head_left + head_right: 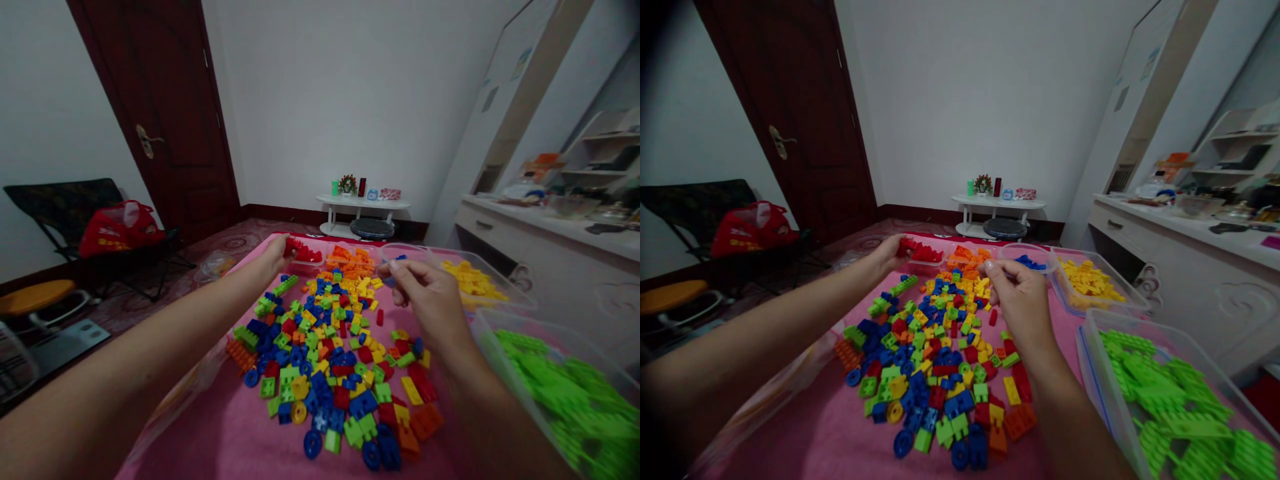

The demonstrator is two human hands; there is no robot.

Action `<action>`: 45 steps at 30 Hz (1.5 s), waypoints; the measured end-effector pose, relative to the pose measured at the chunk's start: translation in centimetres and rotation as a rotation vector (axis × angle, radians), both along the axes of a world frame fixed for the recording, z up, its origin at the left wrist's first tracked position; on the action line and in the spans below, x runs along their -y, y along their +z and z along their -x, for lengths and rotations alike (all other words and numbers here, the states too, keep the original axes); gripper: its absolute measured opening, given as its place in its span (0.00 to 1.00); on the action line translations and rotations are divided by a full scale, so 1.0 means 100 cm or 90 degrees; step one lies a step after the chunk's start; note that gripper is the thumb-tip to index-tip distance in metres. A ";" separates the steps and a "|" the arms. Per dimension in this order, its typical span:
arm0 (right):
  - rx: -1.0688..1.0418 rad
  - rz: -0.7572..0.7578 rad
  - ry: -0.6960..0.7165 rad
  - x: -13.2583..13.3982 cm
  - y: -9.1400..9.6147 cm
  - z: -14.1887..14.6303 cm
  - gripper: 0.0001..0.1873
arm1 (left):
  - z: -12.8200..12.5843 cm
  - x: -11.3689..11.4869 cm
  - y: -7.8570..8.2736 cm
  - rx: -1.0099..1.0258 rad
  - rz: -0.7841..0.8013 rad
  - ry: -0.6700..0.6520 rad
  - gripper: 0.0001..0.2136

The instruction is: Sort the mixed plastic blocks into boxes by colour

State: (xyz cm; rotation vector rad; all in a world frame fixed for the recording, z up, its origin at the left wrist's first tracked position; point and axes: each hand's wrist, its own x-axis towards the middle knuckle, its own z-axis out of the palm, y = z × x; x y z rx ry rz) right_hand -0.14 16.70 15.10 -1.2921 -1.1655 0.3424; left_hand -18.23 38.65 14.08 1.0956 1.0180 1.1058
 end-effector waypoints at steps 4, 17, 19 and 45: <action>-0.008 0.005 -0.012 -0.002 -0.003 -0.005 0.17 | 0.012 -0.040 0.007 -0.065 0.008 0.108 0.10; 0.486 0.418 -0.050 -0.011 -0.030 -0.052 0.09 | -0.040 0.051 -0.031 -0.469 -0.395 -0.280 0.11; 0.533 0.474 -0.068 -0.009 -0.031 -0.053 0.11 | -0.046 0.074 -0.040 -0.543 -0.455 -0.309 0.11; 0.524 0.429 -0.096 -0.026 -0.068 -0.050 0.12 | -0.012 -0.005 -0.049 -0.737 -0.457 -0.131 0.16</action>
